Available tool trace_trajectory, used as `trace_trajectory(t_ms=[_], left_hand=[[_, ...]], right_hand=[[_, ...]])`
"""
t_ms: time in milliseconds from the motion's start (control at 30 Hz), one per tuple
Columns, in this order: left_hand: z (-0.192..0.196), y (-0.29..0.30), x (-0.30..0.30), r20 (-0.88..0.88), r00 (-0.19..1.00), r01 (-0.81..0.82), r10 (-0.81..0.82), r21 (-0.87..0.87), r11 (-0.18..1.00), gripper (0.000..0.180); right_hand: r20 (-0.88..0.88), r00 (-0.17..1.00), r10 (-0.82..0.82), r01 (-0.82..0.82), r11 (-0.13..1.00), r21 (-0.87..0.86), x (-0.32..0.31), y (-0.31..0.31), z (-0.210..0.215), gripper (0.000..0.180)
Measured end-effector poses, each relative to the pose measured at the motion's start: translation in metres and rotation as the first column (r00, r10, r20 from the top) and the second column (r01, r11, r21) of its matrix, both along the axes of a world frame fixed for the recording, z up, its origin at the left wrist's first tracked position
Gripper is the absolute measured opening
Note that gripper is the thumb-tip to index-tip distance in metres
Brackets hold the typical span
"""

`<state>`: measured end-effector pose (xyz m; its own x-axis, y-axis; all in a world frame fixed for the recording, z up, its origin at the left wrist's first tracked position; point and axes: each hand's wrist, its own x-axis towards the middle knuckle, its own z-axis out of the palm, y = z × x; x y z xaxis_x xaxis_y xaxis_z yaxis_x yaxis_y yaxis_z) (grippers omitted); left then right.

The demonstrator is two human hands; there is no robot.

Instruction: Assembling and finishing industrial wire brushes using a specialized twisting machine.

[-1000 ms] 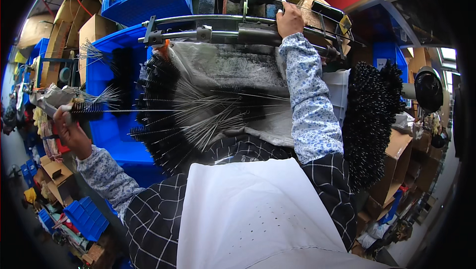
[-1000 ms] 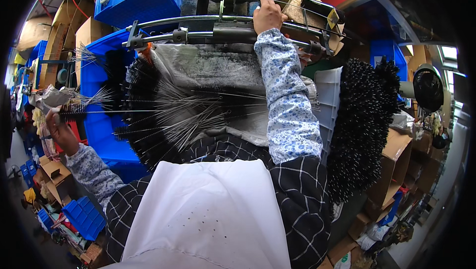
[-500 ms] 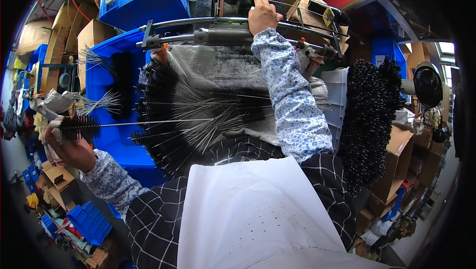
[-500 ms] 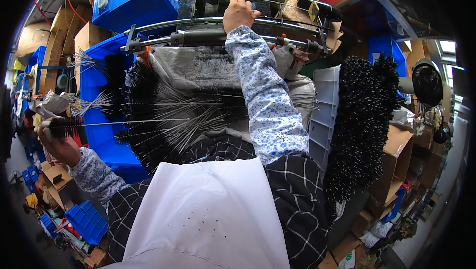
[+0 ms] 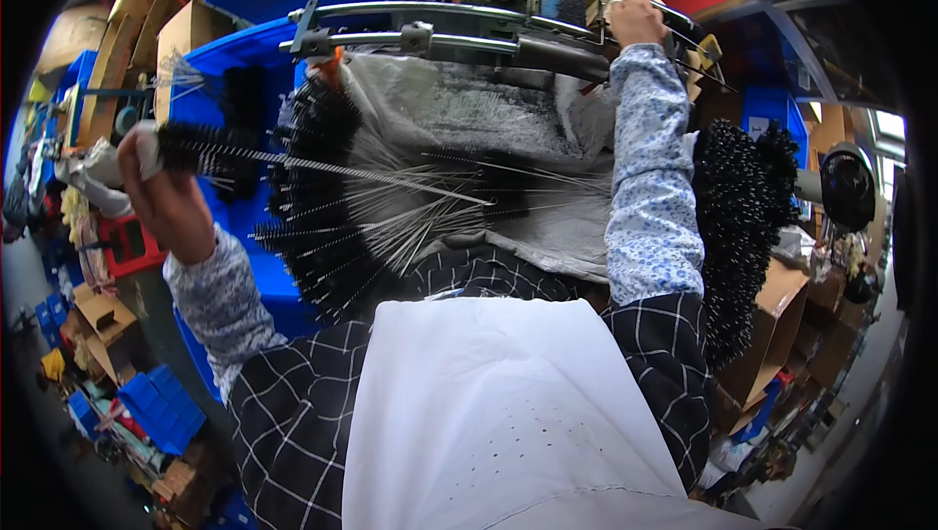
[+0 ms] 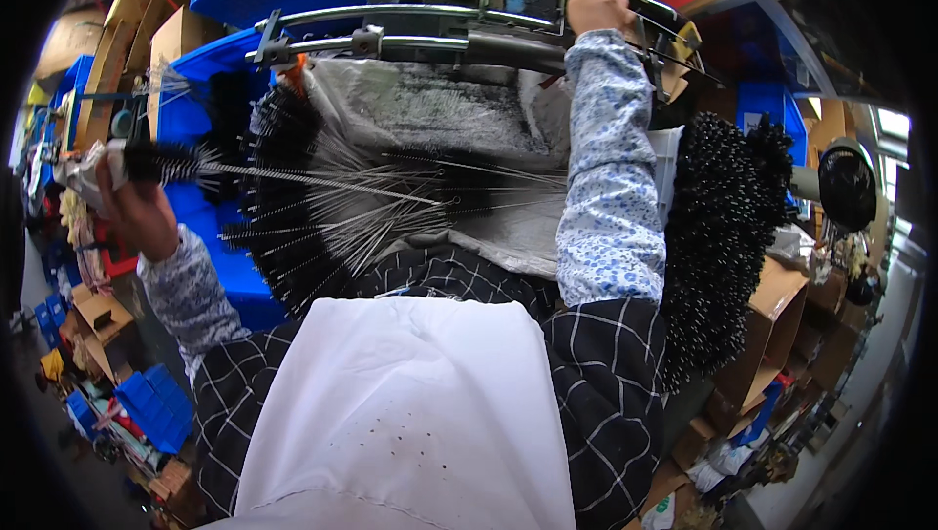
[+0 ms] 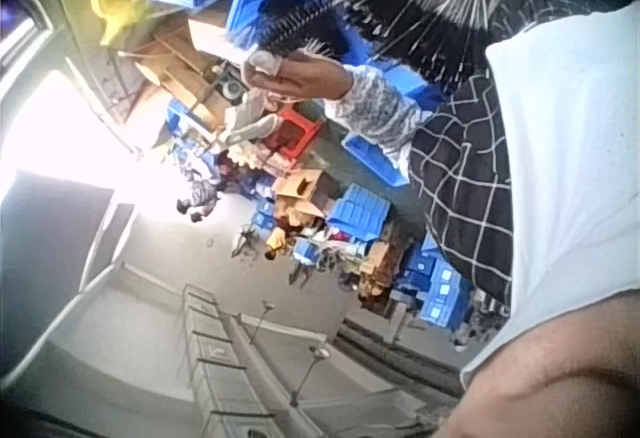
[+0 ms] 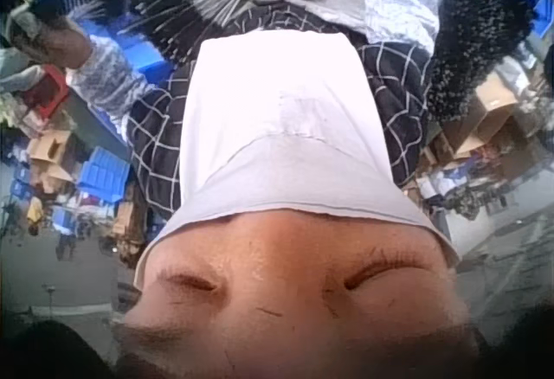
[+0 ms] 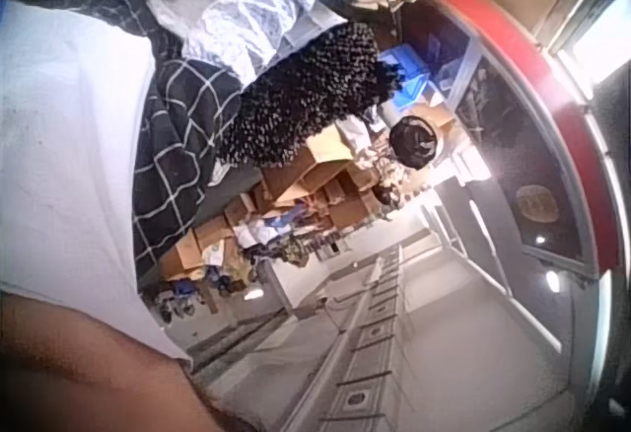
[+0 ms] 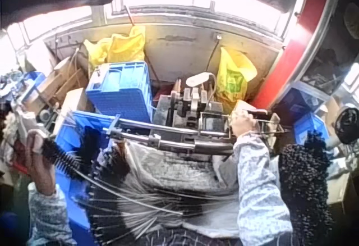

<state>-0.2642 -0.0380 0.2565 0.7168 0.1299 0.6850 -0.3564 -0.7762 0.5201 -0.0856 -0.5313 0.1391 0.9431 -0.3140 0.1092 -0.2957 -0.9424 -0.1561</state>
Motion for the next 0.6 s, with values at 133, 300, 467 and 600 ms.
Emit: trace_trajectory(t_ms=[133, 300, 467, 600], left_hand=[[0.001, -0.055, 0.029, -0.1, 0.968, 0.218, -0.232, -0.132, 0.967, 0.022], [-0.002, -0.078, 0.036, -0.205, 0.744, 0.315, -0.636, -0.732, 0.604, 0.018], [-0.009, -0.122, 0.028, -0.325, 0.476, 0.357, -0.817, -0.778, 0.517, 0.01], [-0.025, -0.147, 0.006, -0.495, 0.402, 0.431, -0.77, -0.64, 0.636, 0.016]], right_hand=[[-0.264, 0.964, 0.035, -0.112, 0.953, -0.281, -0.004, -0.033, 0.015, 0.032], [-0.213, 0.888, 0.407, -0.325, 0.885, 0.335, -0.059, -0.075, 0.05, 0.028], [-0.169, 0.561, 0.81, -0.505, 0.496, 0.706, -0.138, 0.041, 0.096, 0.036], [0.036, 0.614, 0.788, -0.248, 0.15, 0.957, -0.168, 0.136, 0.088, 0.036]])
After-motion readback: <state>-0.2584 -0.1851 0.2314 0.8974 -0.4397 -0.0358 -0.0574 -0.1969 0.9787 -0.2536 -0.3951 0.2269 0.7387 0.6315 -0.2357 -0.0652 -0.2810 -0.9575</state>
